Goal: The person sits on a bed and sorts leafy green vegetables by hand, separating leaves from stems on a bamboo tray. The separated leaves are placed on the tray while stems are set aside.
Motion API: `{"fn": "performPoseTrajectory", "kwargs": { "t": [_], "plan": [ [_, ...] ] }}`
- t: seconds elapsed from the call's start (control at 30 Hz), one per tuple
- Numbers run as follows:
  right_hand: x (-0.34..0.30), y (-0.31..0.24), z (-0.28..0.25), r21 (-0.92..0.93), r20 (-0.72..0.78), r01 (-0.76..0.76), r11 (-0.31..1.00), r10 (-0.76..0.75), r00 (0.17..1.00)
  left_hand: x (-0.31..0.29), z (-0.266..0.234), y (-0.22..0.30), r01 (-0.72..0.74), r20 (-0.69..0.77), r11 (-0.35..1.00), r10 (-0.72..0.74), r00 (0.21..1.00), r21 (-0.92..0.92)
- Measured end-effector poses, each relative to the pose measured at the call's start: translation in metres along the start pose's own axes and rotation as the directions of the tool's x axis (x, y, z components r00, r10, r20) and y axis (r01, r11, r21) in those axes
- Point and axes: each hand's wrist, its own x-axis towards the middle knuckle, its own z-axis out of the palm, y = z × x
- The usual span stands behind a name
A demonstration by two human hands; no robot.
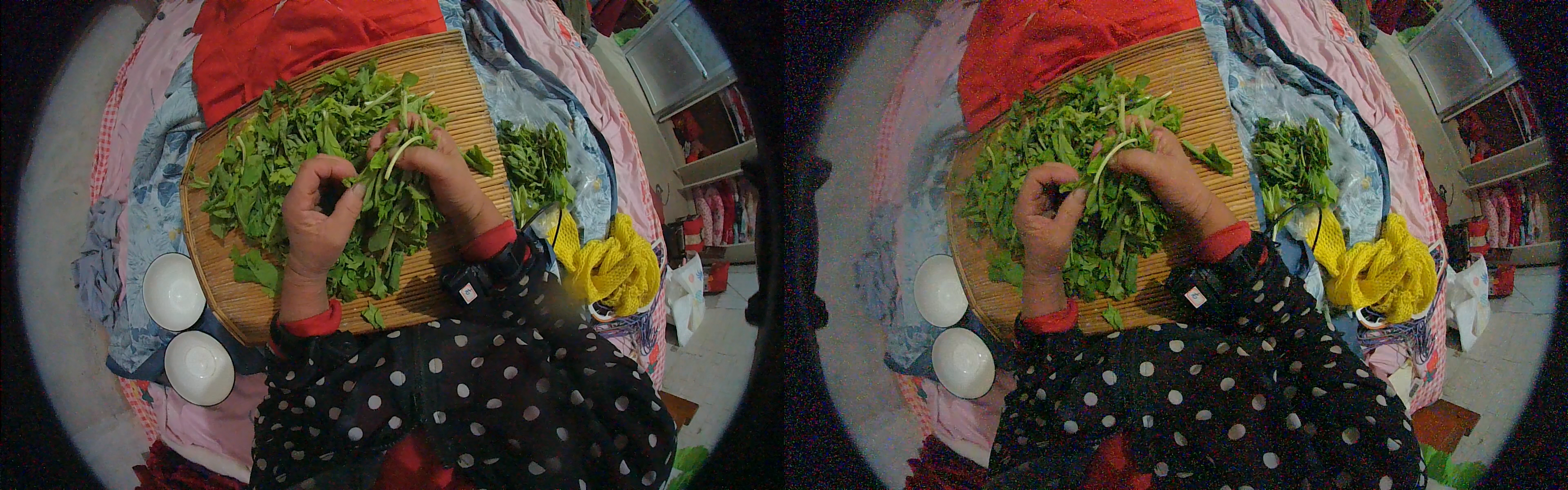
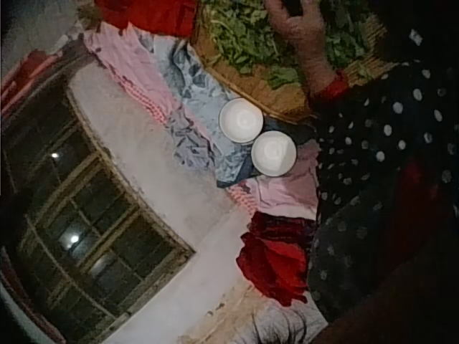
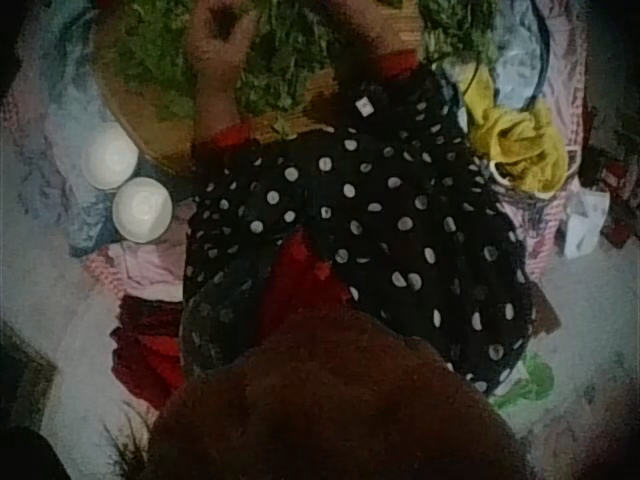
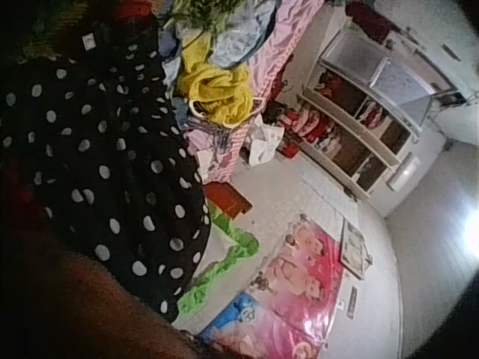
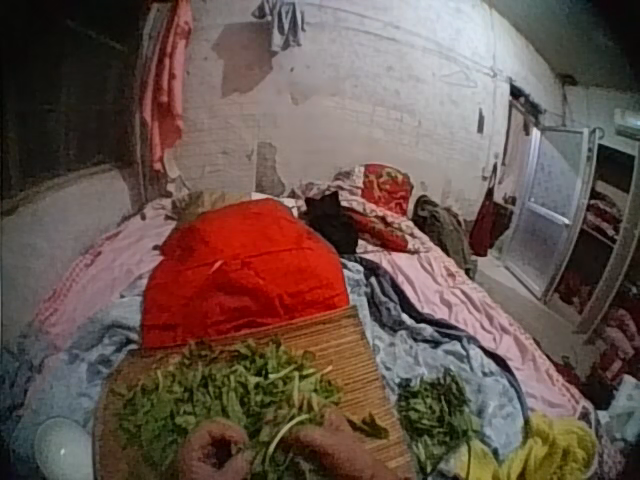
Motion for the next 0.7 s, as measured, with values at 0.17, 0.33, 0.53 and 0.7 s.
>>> {"fn": "performPoseTrajectory", "kwargs": {
  "t": [0.17,0.33,0.53,0.7],
  "plan": [
    [-0.0003,-0.0003,-0.0001,-0.024,-0.035,-0.008,1.000,0.007,0.999,0.0003,-0.0011,0.0017,-0.001,0.012,1.000,0.001,1.000,0.016],
    [-0.0013,-0.0003,0.0010,0.022,-0.063,-0.011,1.000,0.012,0.998,0.0003,-0.0008,0.0018,-0.005,0.008,1.000,0.005,1.000,0.008],
    [-0.0010,-0.0011,-0.0004,0.017,-0.099,-0.013,1.000,0.014,0.995,0.0005,-0.0006,-0.0006,-0.018,0.005,1.000,0.018,1.000,-0.022],
    [-0.0009,-0.0016,-0.0003,0.005,-0.117,-0.009,1.000,0.009,0.993,0.0010,-0.0009,-0.0023,-0.053,0.004,0.998,0.053,0.999,-0.021]
  ]
}}
